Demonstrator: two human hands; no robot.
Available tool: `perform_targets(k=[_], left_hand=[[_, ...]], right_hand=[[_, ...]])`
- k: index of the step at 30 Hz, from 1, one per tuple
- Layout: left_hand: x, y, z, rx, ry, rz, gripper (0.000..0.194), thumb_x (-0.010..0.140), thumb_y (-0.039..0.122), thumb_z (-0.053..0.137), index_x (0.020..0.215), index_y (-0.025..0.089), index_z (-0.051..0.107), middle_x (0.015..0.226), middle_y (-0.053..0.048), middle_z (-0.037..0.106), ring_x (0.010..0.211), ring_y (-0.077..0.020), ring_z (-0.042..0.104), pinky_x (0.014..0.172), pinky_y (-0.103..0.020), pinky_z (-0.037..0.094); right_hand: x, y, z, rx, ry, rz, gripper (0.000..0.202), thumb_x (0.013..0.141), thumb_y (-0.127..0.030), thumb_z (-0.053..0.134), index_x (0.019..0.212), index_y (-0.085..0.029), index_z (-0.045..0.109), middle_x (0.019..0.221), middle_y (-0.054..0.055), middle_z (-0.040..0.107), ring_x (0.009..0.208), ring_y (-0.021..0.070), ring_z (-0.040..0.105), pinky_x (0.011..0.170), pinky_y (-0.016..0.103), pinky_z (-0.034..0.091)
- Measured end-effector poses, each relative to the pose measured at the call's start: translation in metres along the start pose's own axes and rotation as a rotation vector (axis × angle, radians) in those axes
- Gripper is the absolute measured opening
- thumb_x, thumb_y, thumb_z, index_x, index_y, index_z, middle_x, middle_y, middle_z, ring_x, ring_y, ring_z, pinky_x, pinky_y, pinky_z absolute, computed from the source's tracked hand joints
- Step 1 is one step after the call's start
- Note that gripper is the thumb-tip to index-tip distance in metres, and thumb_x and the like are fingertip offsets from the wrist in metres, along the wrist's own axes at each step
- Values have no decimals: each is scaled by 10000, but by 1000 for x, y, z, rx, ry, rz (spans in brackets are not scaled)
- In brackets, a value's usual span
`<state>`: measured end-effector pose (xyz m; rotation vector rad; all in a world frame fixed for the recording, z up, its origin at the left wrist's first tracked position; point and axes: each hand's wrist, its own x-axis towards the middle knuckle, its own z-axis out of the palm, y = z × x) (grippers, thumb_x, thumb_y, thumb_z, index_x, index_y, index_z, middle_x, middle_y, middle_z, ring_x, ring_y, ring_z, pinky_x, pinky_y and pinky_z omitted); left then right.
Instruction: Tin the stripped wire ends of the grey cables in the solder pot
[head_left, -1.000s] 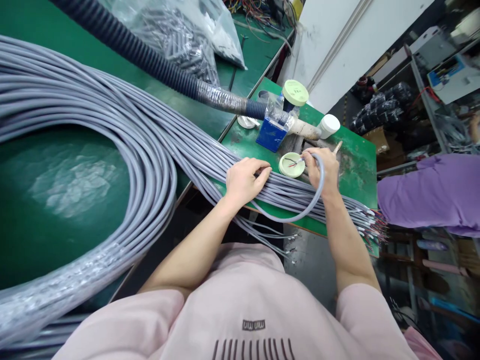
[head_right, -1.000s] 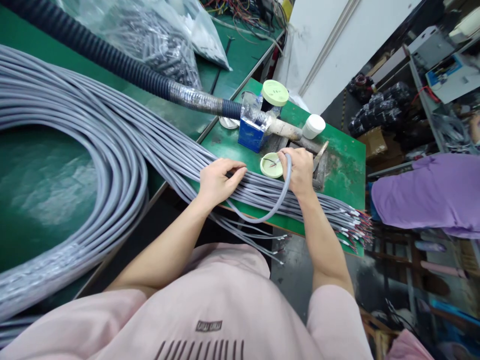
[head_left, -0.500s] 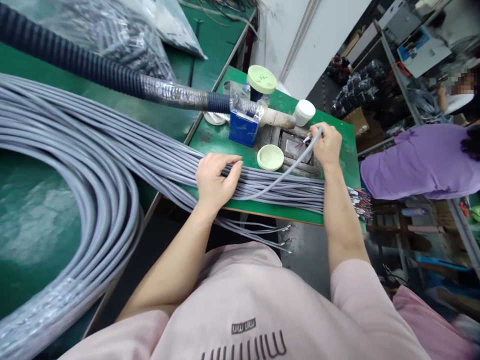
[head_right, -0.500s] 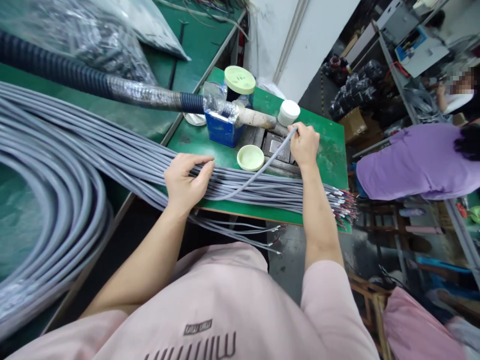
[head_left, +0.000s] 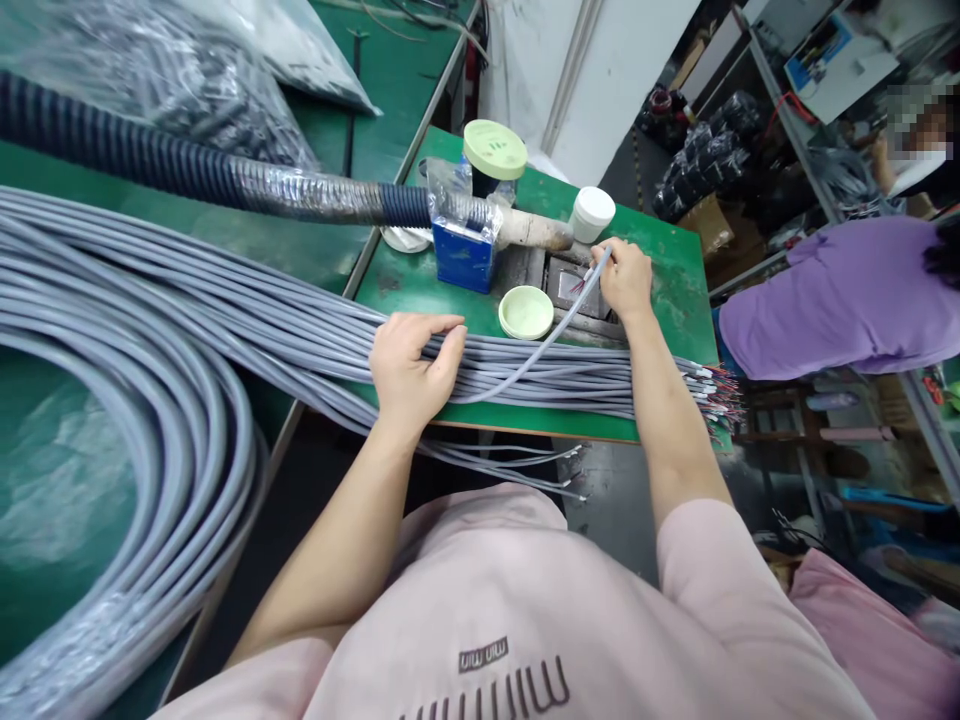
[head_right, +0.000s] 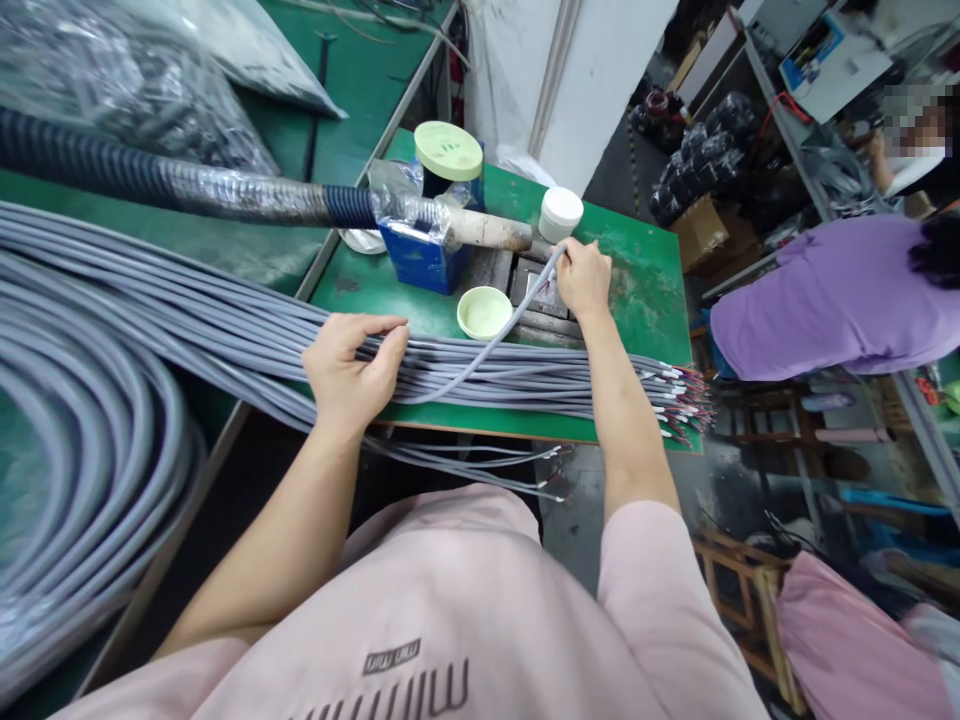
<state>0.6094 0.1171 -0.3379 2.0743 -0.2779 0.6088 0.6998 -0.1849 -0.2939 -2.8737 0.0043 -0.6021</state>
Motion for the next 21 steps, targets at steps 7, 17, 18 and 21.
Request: perform_targets(k=[7,17,18,21], left_hand=[[1,1,1,19,11,7,156,868,297,589,880,203,712,863,-36,713,857,-187,632,857,-337,453],[-20,40,15,-593,-247,-204,217,843,357,640,922,186,749,904,-69,727,859,-186,650,822,-319,498],[-27,48,20,-739,-346,-266,238,832,368,658,945,180,753,913,-77,729,859,-188,657,813,-311,502],[-48,69,36,-1143,-580,-490,351,764,406,733,1021,168,747,927,-81,741,856,-196,677,822,-312,516]], right_hand=[[-2,1,-1,33,6,-10,341,978,-384,359,868,-214,633,864,52,700,913,232,594,873,373,416],[-105,-52,-97,405,42,-323,229,910,-363,539,1080,-318,686,1150,32,703,1073,253,630,929,480,494],[-121,-55,-100,449,34,-373,241,884,-338,578,1102,-340,682,1185,26,693,1086,264,631,923,497,504],[-167,-57,-95,547,46,-448,412,832,-242,638,1207,-412,626,1244,4,671,1118,277,627,911,525,522]])
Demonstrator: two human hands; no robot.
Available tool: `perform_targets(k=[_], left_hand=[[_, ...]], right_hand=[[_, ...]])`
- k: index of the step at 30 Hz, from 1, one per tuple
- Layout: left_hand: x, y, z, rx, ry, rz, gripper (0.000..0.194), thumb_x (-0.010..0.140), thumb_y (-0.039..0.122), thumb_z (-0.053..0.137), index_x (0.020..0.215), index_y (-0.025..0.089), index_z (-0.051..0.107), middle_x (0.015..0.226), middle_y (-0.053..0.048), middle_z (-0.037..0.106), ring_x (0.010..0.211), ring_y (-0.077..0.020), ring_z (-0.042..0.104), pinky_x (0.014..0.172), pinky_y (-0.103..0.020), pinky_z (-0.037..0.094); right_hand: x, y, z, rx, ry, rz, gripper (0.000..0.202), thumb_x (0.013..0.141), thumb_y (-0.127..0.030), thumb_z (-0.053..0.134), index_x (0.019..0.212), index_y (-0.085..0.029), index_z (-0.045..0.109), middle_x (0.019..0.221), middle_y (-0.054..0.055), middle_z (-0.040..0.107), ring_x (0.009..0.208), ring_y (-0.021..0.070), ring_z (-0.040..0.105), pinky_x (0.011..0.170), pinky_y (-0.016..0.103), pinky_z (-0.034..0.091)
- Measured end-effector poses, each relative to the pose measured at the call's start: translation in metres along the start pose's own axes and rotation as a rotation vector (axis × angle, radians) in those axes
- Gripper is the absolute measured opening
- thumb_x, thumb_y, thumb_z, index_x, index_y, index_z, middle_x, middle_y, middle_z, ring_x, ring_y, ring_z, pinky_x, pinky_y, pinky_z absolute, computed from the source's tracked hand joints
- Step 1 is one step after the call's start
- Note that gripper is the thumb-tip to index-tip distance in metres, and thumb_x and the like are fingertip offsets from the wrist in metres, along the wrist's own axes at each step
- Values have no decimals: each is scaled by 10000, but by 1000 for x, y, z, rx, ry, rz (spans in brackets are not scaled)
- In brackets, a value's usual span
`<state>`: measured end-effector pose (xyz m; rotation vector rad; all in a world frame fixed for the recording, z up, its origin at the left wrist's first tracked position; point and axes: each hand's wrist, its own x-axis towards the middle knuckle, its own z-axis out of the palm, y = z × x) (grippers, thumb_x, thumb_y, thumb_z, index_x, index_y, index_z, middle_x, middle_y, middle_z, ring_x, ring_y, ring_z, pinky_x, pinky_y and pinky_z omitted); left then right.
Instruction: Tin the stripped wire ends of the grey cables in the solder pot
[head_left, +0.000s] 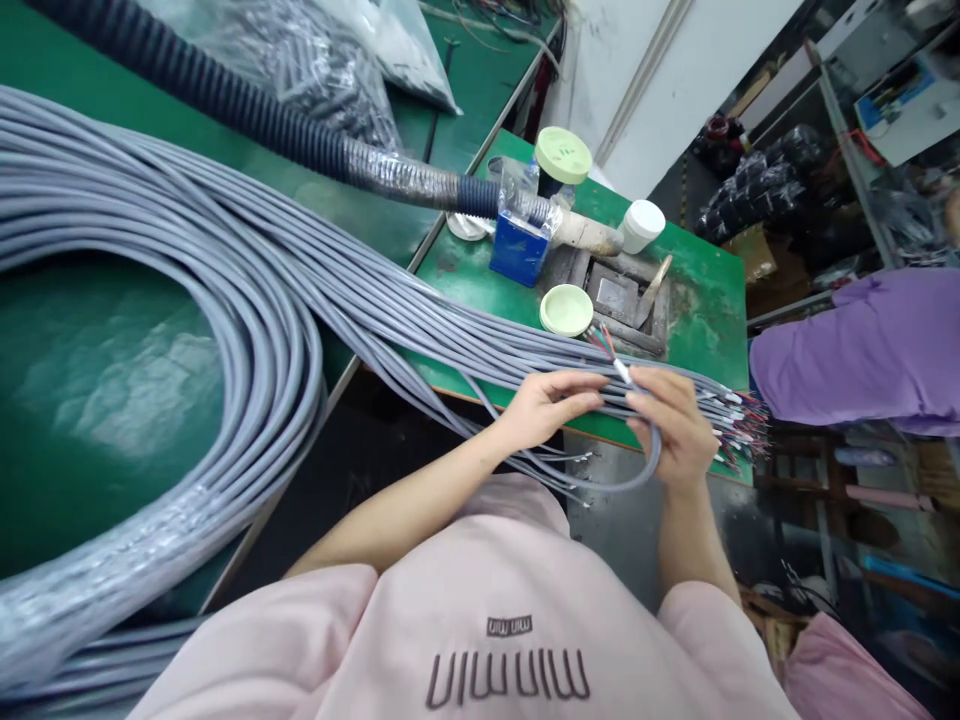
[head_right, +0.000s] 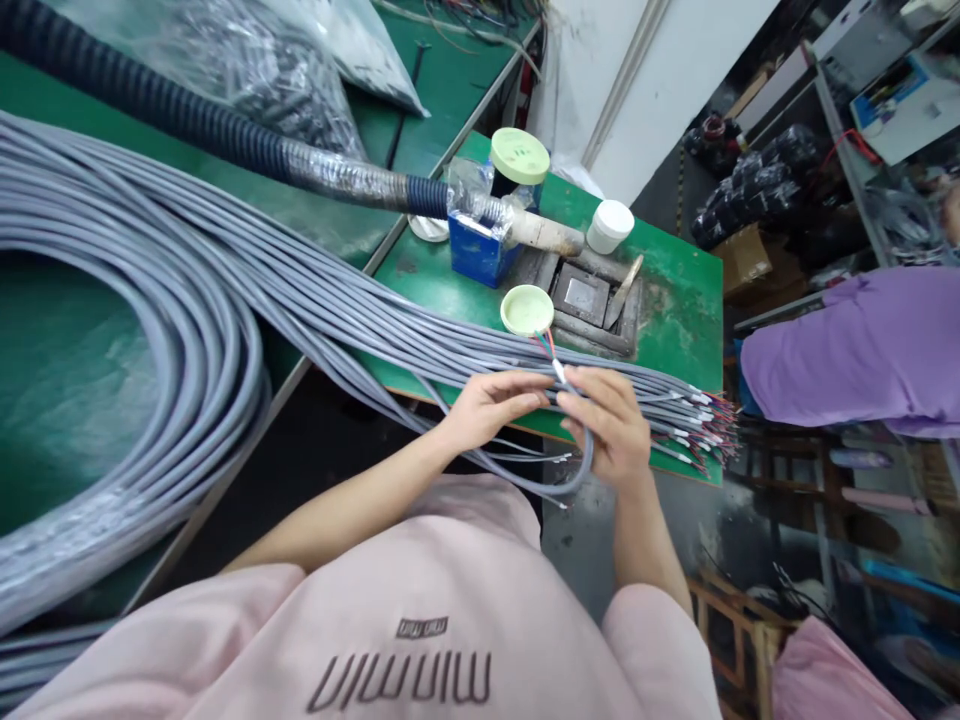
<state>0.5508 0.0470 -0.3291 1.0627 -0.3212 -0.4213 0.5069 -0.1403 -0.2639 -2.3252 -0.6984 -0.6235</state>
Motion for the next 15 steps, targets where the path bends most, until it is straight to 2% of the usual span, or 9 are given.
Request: perform_targets(k=[3,6,10,15], left_hand=[[-5,-10,15,-246,-63,-125,412,692,434,790,998,161,753,889,-73,748,845,-201,687,843,-328,523],[-9,-12,20,-306,-74,-162,389,655,435,817,908,143,770,816,-67,741,793,-186,685,817,-315,529],[-11,-10,21,-289,-56,-169,355,616,421,844,811,132,777,737,-60,726,755,-178,676,803,-306,529],[-13,-10,23,-295,-42,-179,342,624,407,841,822,136,778,714,-51,720,721,-170,670,789,-314,529]], right_hand=[[-35,-9,11,28,10,-10,503,803,-192,659,1251,-413,600,1237,17,676,1140,288,616,879,539,538],[-57,-15,17,35,32,16,491,804,-195,660,1246,-404,604,1213,28,686,1133,296,618,845,551,547],[-69,-19,20,53,52,56,466,805,-210,664,1224,-408,617,1188,36,696,1125,306,621,827,563,555],[-72,-20,24,99,78,77,434,806,-220,661,1203,-393,636,1189,45,695,1107,306,633,836,563,556]])
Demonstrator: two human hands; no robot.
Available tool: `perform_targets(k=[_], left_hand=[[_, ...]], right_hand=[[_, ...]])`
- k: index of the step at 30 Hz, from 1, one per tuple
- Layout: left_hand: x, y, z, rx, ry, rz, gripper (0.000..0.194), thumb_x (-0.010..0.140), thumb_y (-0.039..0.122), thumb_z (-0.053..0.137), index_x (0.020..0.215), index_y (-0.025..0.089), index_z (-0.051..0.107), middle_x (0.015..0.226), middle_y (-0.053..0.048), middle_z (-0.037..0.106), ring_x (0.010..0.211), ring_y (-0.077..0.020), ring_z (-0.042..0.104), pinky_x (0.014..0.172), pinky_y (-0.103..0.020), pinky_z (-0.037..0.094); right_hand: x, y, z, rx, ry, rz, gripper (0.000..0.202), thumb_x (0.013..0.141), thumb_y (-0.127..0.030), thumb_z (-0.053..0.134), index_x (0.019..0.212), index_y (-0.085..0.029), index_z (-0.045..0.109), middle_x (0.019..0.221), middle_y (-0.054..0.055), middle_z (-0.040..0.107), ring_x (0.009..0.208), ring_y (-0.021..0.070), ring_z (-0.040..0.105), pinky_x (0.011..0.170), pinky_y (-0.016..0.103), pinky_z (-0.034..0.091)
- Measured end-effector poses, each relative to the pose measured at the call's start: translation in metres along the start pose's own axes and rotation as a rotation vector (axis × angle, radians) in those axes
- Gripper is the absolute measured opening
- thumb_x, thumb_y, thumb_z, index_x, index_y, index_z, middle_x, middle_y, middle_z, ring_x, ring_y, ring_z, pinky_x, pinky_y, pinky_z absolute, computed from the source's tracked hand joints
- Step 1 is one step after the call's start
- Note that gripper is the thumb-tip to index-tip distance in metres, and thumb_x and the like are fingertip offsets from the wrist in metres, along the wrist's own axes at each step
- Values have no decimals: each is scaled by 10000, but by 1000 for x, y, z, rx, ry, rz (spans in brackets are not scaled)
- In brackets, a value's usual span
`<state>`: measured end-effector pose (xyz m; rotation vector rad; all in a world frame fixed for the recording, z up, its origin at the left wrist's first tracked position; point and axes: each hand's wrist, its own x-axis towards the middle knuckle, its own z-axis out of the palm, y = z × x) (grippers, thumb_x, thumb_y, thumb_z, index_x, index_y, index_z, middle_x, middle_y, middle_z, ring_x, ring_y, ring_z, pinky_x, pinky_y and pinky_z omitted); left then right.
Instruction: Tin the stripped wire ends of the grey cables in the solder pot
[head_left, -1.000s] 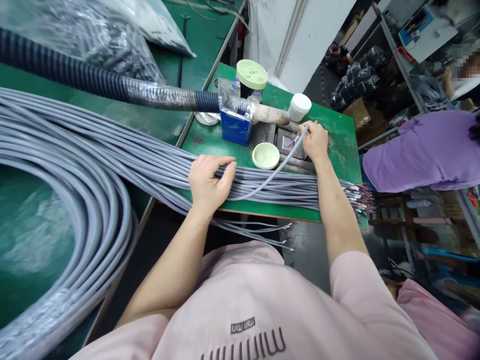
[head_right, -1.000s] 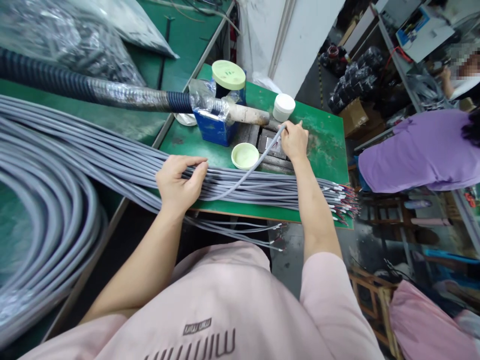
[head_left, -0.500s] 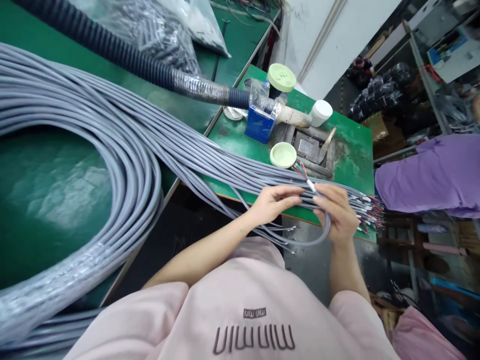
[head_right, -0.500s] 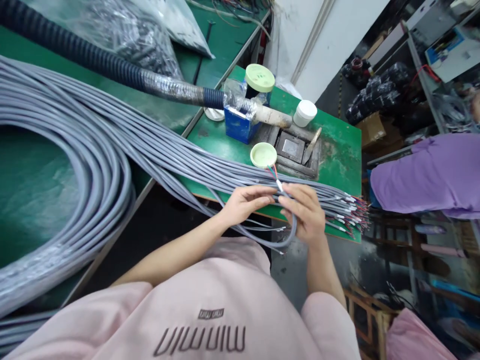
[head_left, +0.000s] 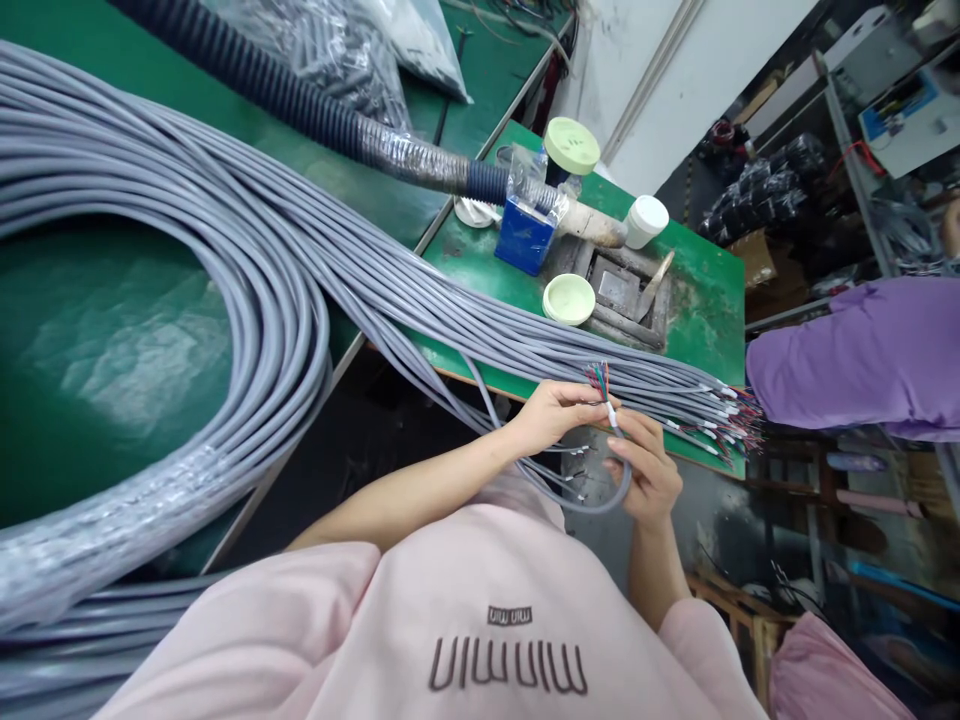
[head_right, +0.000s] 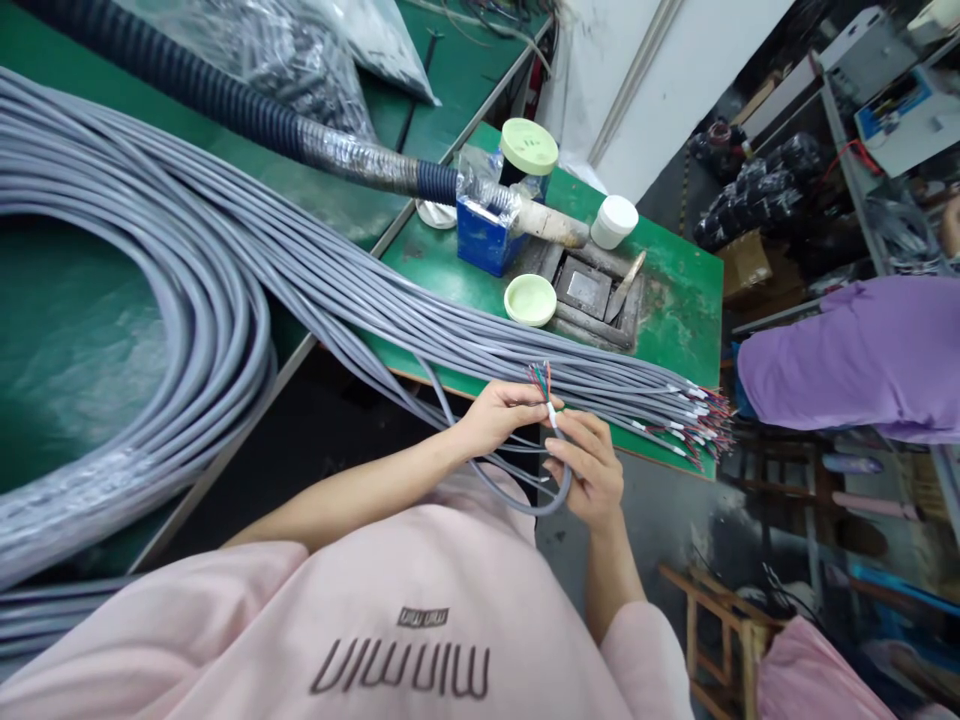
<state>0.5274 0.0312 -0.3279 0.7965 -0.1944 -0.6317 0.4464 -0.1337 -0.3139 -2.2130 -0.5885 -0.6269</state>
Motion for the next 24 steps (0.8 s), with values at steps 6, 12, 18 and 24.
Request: perform_targets(k=[6,12,18,24], left_hand=[[-1,-2,0,3,11,6,312,644,394,827,808,133,774,690,-43,709,677,-152,654,769,-309,526],[-1,-4,-2,8,40,5,266,639,382,830,719,138,762,680,-40,707,639,-128,630,714,-272,523],[1,-13,-8,31,58,29,261,671,394,809,629,147,737,727,-55,727,715,-148,651,726,-269,509],[0,-16,-7,-51,53,-1,267,666,403,814,643,148,738,673,-37,703,674,-127,629,719,-261,485]], right_hand=[[-3,-1,3,22,7,40,390,814,-245,653,1169,-406,646,1168,39,702,1070,299,653,821,556,563],[-2,-2,4,62,0,40,427,815,-230,659,1210,-390,636,1183,52,696,1066,290,647,824,535,559],[-1,-2,4,51,-15,28,427,820,-235,658,1212,-402,629,1192,40,696,1069,281,648,833,529,558],[-2,0,3,31,-37,20,417,812,-226,657,1187,-407,636,1202,38,692,1067,291,654,824,550,564]])
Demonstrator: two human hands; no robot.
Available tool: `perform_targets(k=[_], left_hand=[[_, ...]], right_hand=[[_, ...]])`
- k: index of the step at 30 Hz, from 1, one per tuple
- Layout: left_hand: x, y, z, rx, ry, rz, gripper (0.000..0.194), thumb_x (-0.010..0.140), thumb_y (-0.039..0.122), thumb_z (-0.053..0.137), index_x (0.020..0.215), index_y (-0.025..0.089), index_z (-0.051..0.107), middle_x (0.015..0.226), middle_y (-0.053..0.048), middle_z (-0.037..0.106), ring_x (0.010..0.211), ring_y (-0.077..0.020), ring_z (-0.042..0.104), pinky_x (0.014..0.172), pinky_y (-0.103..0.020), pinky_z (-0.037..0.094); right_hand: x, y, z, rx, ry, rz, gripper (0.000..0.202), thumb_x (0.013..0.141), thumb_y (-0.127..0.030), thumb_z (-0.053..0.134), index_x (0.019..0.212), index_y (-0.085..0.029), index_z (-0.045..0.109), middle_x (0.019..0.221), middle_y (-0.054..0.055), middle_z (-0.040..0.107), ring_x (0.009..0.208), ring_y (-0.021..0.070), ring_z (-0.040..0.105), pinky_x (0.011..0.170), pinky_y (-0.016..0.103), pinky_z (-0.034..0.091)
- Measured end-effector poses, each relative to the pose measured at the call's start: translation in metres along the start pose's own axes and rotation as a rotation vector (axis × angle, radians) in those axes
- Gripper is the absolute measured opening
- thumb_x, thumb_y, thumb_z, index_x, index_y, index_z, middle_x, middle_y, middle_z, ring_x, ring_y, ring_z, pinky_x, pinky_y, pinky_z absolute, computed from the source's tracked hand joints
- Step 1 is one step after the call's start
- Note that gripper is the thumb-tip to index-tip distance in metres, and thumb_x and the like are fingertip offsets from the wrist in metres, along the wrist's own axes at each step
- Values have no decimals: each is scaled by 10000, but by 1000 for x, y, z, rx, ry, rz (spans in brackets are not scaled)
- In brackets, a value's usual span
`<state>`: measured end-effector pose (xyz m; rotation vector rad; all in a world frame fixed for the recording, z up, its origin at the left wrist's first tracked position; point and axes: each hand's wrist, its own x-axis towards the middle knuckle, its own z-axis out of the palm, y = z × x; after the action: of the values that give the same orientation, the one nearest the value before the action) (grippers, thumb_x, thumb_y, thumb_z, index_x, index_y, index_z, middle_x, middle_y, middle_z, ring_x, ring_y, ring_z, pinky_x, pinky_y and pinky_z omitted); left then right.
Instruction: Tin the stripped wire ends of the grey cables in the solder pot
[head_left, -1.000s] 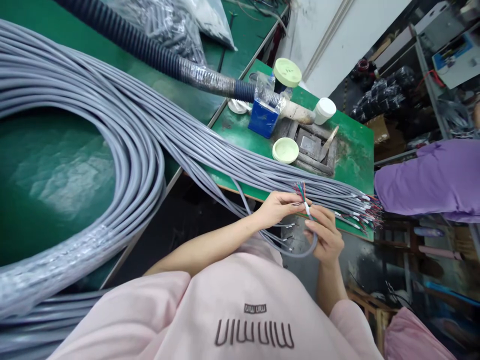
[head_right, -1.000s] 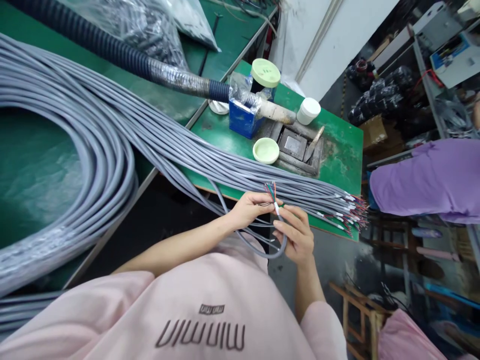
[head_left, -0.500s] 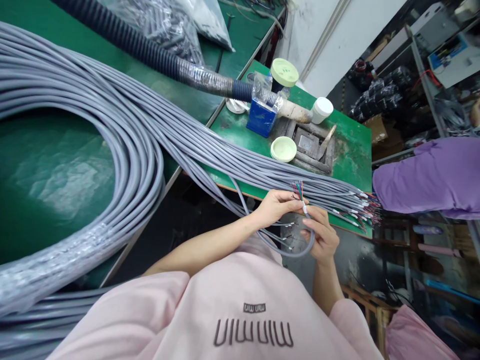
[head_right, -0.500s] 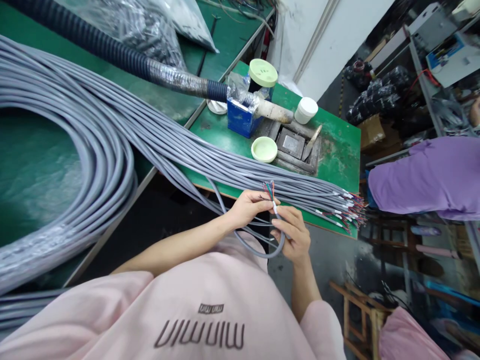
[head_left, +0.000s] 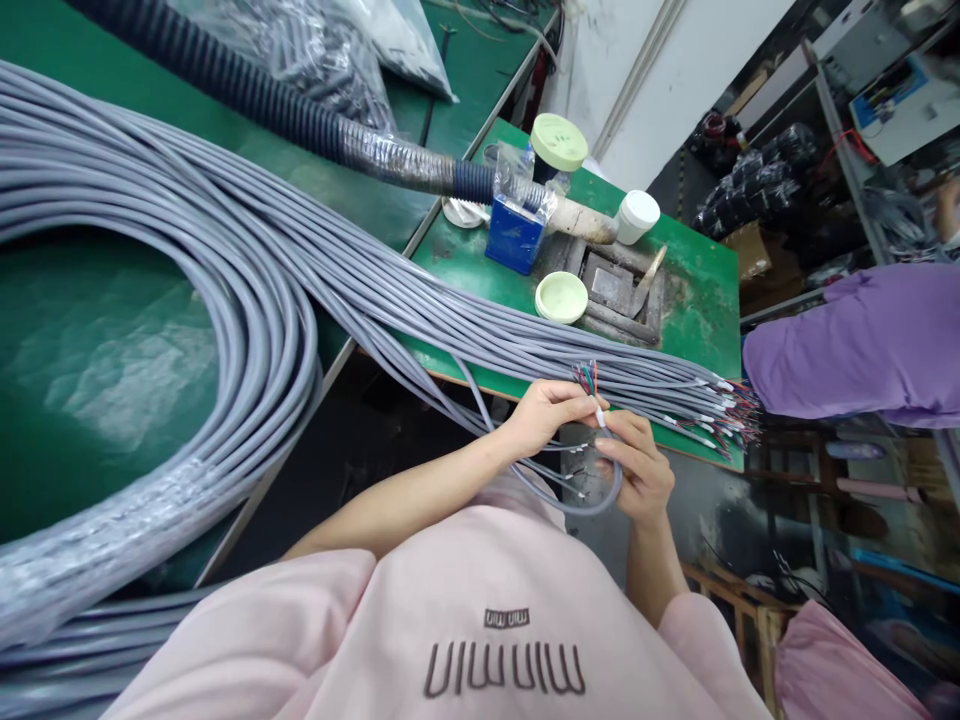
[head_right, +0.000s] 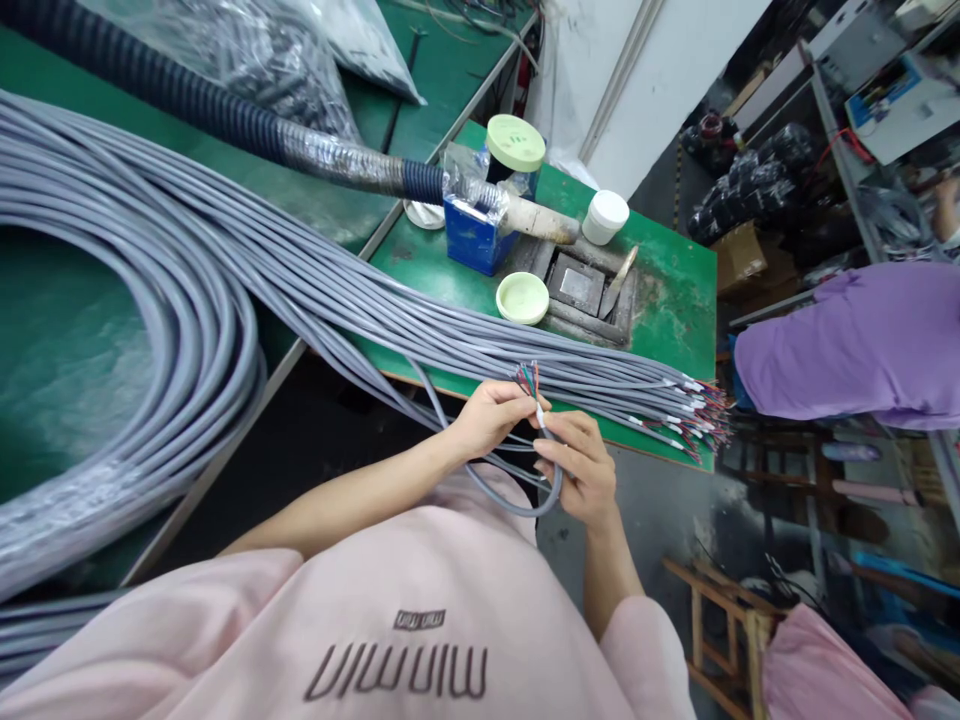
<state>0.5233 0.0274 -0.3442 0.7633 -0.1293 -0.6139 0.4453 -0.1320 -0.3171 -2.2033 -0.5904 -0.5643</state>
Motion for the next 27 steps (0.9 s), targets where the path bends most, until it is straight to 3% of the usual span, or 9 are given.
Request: perform_targets(k=[12,17,20,23,27], left_hand=[[-3,3,5,-235,-38,-120,287,625,383,819,642,113,721,605,-47,660,574,-118,583,635,-264,452],[-2,3,4,-270,-37,-150,277,627,364,801,680,102,729,583,-40,649,554,-109,574,607,-245,440],[-1,2,2,-262,-45,-134,265,618,351,784,594,104,689,555,-31,627,524,-98,550,571,-231,419],[-1,-3,4,-102,-80,-163,340,678,405,736,539,109,640,518,-24,599,484,-91,518,548,-232,407],[-7,-8,10,410,-325,-162,389,837,476,604,786,109,721,694,-66,691,647,-141,607,659,-256,457]], right_hand=[[5,-6,-1,-31,-54,-54,531,808,-195,662,1265,-453,582,1211,0,691,1050,267,641,847,539,556],[7,-7,0,-41,-75,-68,533,813,-186,657,1278,-433,577,1224,11,683,1047,265,630,871,537,541],[6,-11,2,-39,-108,-75,532,809,-153,653,1274,-402,583,1246,28,664,1071,258,617,889,519,531],[-3,-21,-9,-94,-173,-67,486,785,-127,665,1220,-339,621,1278,58,625,1118,258,592,930,503,506],[-36,-35,-48,-375,-330,119,338,791,-144,646,1110,-255,672,1271,111,592,1140,284,566,940,500,478]])
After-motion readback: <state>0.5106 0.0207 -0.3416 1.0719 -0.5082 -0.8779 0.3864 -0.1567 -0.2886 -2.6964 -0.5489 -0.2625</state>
